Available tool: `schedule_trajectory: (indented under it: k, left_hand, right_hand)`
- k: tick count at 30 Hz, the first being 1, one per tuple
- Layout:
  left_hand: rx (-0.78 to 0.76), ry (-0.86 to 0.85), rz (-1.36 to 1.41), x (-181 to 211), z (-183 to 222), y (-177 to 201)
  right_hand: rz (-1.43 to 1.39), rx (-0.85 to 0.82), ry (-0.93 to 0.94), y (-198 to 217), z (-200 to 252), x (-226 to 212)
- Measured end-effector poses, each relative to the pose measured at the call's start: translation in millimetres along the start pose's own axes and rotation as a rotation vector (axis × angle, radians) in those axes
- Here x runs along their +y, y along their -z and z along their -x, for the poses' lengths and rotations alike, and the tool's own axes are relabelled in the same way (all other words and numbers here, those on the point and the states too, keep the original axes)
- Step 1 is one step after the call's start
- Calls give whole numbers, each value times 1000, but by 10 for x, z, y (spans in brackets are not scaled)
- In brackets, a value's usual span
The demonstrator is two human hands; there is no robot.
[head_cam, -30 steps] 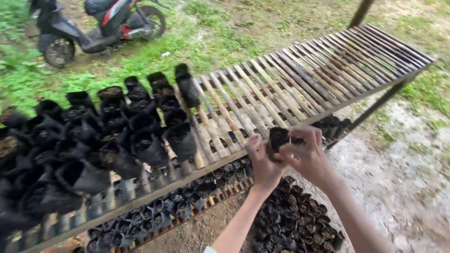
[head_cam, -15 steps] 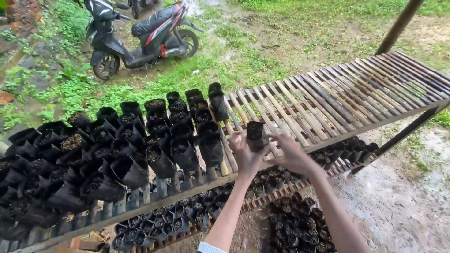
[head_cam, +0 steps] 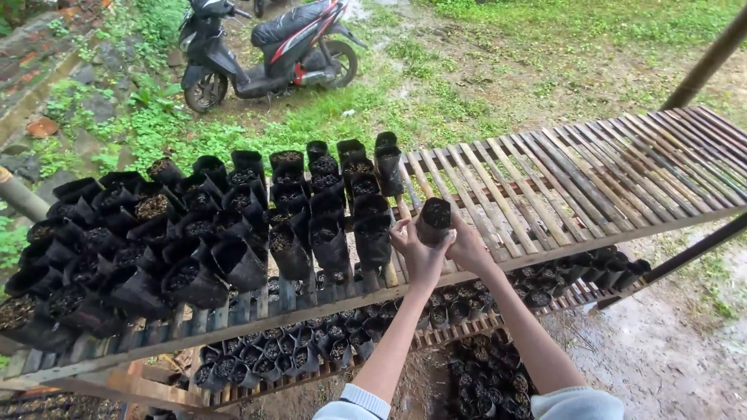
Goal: Organizing soil-filled polybags by picking them up from the ground and placing them neatly on a bamboo shelf.
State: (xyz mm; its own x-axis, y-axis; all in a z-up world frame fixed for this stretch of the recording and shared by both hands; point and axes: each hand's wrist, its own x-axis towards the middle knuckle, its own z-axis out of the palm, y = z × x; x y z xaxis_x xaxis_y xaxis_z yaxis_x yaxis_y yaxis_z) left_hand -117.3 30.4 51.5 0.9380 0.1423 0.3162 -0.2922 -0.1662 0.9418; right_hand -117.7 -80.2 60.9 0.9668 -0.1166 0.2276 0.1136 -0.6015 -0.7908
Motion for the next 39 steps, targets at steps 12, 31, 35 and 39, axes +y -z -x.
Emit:
schedule_trajectory:
  k: [12, 31, 35, 39]
  left_hand:
    - [-127, -358, -165, -625, -287, 37]
    - [-168, -211, -55, -752, -309, -39]
    - [-134, -231, -76, -796, -392, -99]
    - [-117, -302, -139, -876, -361, -114]
  right_hand:
    - [-86, 190, -47, -350, -719, 168]
    - [-57, 303, -251, -897, -1211, 272]
    - [-16, 303, -349, -909, -1274, 113]
    - [83, 301, -207, -922, -1275, 201]
